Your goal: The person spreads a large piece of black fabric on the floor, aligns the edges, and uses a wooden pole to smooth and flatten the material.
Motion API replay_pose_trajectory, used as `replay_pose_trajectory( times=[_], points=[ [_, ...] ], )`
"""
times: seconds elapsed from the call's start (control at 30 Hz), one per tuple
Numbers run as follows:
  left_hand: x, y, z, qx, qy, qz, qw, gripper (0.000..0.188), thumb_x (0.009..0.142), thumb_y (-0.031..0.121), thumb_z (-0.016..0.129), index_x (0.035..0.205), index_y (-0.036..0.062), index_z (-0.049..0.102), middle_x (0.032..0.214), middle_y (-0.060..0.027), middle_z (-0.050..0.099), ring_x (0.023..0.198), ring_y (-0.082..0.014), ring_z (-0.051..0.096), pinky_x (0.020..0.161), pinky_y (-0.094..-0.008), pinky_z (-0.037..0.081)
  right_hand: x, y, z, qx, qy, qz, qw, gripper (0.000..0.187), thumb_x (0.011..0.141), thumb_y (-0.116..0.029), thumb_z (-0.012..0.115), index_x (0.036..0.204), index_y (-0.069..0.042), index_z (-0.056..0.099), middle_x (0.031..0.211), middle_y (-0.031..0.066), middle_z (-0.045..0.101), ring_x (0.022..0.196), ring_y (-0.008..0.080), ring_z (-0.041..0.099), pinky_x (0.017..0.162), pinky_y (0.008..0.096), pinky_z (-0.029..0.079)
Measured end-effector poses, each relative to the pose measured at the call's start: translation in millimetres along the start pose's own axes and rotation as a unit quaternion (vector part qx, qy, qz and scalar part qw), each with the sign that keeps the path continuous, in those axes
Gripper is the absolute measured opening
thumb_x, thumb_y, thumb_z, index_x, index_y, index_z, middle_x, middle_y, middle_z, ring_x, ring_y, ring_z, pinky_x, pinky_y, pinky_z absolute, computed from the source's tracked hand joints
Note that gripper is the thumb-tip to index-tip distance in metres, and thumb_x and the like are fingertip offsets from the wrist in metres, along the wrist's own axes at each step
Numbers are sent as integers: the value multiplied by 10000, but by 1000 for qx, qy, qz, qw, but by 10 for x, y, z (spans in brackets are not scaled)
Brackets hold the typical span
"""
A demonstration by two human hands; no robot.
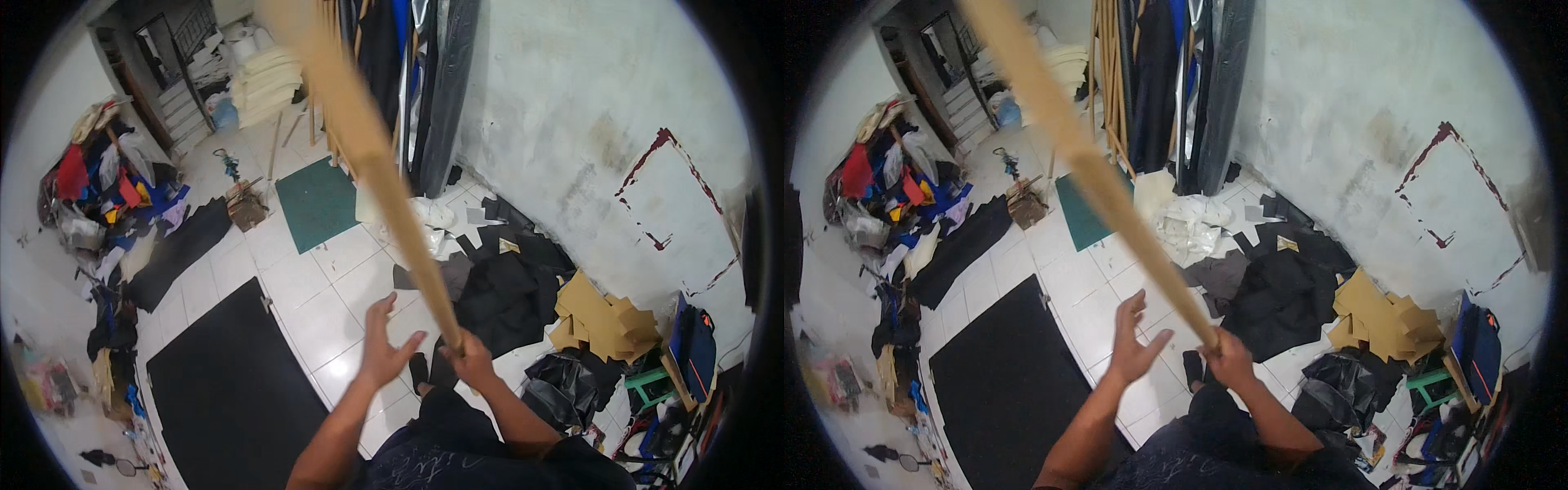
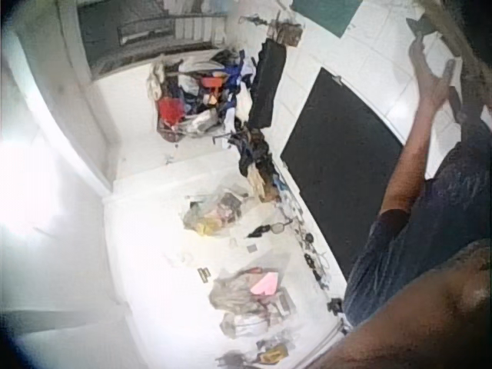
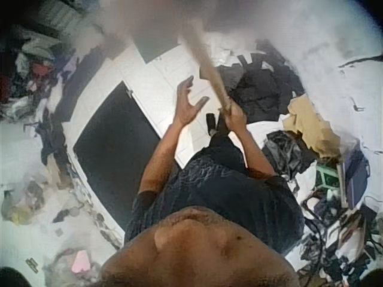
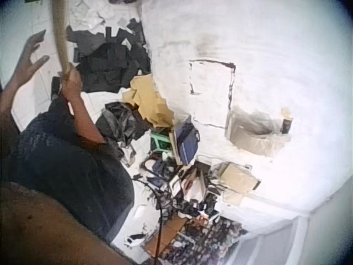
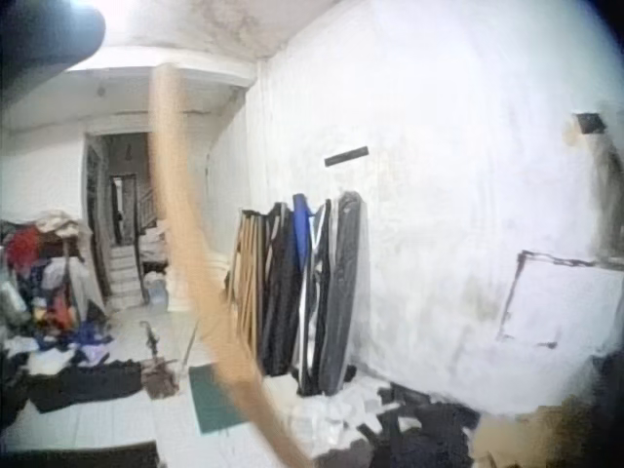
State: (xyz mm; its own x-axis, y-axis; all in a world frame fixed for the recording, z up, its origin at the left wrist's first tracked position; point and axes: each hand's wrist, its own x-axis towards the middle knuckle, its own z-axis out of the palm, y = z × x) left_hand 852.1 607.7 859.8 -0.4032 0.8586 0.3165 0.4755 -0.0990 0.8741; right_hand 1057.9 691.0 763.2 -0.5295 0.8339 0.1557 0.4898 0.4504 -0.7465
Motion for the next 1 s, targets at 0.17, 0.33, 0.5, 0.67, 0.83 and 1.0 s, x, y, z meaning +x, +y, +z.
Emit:
replay_pose_trajectory(
  times=[0.17,0.33,0.5,0.67,0.83,1.0],
  points=[
    [-172,-2550,-901,34,115,-367,922,568,896,261,717,1362,-7,534,1295,-210,579,1208,-305,558,1005,-414,463,1657,180,-254,43,84,54,994,595,902,-333,727,1334,6,498,1087,239,660,988,394,668,848,453,533],
    [-2372,-3381,-2012,463,-226,-417,749,381,905,252,642,1139,-49,656,1183,-243,666,1053,-401,638,935,-479,487,3321,-64,-291,61,105,66,990,748,929,-340,696,1469,-3,304,1121,234,637,1001,388,663,856,451,521],
    [-1797,-3404,-1796,121,-57,-745,653,333,906,246,654,1088,-33,657,1135,-219,665,1029,-359,636,896,-465,498,4871,-369,-78,118,176,-41,976,682,966,-231,660,1468,35,283,1166,201,594,1007,275,649,785,372,539],
    [-592,-4062,-2058,71,-32,-721,689,289,907,241,666,1037,-18,658,1087,-194,663,1005,-317,634,858,-451,510,6452,-965,490,167,190,-83,964,598,988,-169,638,1448,7,299,1151,114,542,1050,186,567,890,321,481],
    [976,-4767,-3131,36,136,-637,757,251,908,235,678,985,-3,659,1039,-169,662,981,-275,631,820,-437,521,8018,-1284,1024,91,242,-122,958,599,1011,-279,594,1455,3,306,1188,171,578,1071,243,594,914,356,480],
    [3353,-4800,-4349,-33,346,-353,869,322,973,223,651,1164,-31,599,1152,-115,629,1077,-201,594,949,-328,477,9327,-1731,1107,64,253,-59,964,651,1026,-405,526,1463,17,291,1194,279,633,1081,402,654,916,440,494]
  ],
)
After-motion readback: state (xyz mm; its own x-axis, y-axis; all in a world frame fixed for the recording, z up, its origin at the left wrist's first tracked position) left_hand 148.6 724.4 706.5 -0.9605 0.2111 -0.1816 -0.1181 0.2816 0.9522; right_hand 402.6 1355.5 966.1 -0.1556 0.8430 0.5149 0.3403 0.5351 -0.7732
